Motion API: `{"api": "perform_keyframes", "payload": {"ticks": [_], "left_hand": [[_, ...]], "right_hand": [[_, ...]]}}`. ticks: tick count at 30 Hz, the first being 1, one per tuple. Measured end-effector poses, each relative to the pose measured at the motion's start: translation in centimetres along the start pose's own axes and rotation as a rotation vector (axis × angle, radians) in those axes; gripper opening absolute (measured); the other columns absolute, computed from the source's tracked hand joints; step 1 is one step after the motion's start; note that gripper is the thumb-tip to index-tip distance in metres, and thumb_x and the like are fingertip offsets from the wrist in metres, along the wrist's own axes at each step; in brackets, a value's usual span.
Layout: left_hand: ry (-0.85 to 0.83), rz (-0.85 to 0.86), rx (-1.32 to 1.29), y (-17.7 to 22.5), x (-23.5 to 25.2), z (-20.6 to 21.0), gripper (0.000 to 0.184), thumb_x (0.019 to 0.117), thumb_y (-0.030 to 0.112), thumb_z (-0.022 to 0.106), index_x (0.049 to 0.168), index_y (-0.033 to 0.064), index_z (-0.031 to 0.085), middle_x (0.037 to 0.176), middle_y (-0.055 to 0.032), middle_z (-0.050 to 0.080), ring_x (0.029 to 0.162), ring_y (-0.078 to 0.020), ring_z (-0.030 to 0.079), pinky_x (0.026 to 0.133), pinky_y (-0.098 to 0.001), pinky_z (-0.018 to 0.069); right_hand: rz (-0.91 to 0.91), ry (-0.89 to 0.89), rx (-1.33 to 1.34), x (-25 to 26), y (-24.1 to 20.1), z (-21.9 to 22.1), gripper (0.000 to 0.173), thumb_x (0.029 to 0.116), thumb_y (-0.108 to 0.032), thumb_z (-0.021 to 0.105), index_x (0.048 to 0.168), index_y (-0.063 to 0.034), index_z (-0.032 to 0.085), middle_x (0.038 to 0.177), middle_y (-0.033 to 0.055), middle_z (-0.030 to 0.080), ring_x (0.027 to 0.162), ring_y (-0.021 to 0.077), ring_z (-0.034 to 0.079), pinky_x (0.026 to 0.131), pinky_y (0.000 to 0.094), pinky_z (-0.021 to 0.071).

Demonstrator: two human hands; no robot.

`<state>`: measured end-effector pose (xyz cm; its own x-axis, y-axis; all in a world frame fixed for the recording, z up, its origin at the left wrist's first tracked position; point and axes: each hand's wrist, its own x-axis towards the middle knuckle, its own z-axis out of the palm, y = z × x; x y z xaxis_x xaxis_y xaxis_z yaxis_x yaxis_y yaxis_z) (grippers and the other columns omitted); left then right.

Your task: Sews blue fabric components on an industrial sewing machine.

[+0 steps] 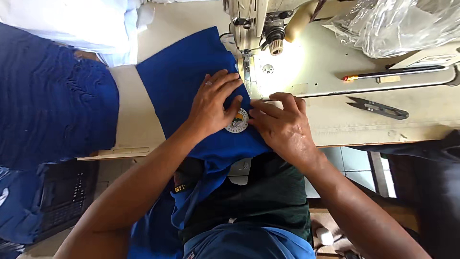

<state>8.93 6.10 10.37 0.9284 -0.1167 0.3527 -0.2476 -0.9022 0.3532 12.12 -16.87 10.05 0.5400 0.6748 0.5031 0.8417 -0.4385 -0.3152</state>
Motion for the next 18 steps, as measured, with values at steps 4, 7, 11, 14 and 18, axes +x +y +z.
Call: {"api": "perform_keyframes", "payload": {"ticks": [4, 7, 11, 14, 18], "left_hand": [[0.006, 0.125, -0.051, -3.6, 3.8, -0.3, 0.037, 0.1021, 0.030, 0.057, 0.128, 0.0090, 0.072, 0.140, -0.0091, 0.066, 0.139, -0.0290, 0.054, 0.118, -0.0512, 0.0381], [-0.001, 0.178, -0.049, -4.9, 6.0, -0.4, 0.036, 0.1020, 0.032, 0.060, 0.124, 0.0074, 0.074, 0.132, -0.0110, 0.069, 0.136, -0.0289, 0.056, 0.118, -0.0472, 0.0394], [0.073, 0.047, 0.050, -1.6, 4.5, -1.0, 0.031, 0.1043, 0.028, 0.059, 0.118, 0.0049, 0.075, 0.125, -0.0129, 0.070, 0.127, -0.0315, 0.059, 0.108, -0.0457, 0.0459], [0.091, 0.001, 0.009, -0.2, 1.9, 0.1, 0.028, 0.1038, 0.021, 0.056, 0.119, 0.0059, 0.075, 0.130, -0.0106, 0.071, 0.131, -0.0298, 0.060, 0.112, -0.0431, 0.0464], [0.086, 0.073, -0.032, -1.9, 2.8, 0.1, 0.028, 0.1029, 0.023, 0.058, 0.117, 0.0074, 0.077, 0.130, -0.0100, 0.071, 0.133, -0.0287, 0.060, 0.114, -0.0408, 0.0451]], "right_hand": [[-0.081, 0.029, -0.052, 2.2, 1.7, 1.1, 0.029, 0.1056, -0.033, 0.056, 0.109, -0.0162, 0.080, 0.127, -0.0008, 0.074, 0.123, 0.0309, 0.062, 0.103, 0.0504, 0.0423], [-0.093, 0.017, -0.078, 3.7, 2.8, 1.5, 0.031, 0.1062, -0.033, 0.054, 0.110, -0.0156, 0.080, 0.124, 0.0001, 0.075, 0.121, 0.0301, 0.062, 0.102, 0.0489, 0.0418], [-0.065, 0.020, -0.084, 4.0, 2.9, 1.6, 0.033, 0.1064, -0.034, 0.054, 0.112, -0.0153, 0.080, 0.125, 0.0001, 0.074, 0.119, 0.0296, 0.063, 0.101, 0.0482, 0.0430], [-0.054, 0.010, -0.058, 3.9, 3.0, 1.6, 0.031, 0.1062, -0.034, 0.055, 0.113, -0.0156, 0.079, 0.126, -0.0008, 0.074, 0.118, 0.0287, 0.063, 0.100, 0.0473, 0.0419], [-0.060, -0.027, -0.070, 4.9, 3.3, 1.4, 0.032, 0.1062, -0.035, 0.054, 0.113, -0.0163, 0.079, 0.125, -0.0010, 0.074, 0.115, 0.0279, 0.064, 0.098, 0.0471, 0.0428]]}}
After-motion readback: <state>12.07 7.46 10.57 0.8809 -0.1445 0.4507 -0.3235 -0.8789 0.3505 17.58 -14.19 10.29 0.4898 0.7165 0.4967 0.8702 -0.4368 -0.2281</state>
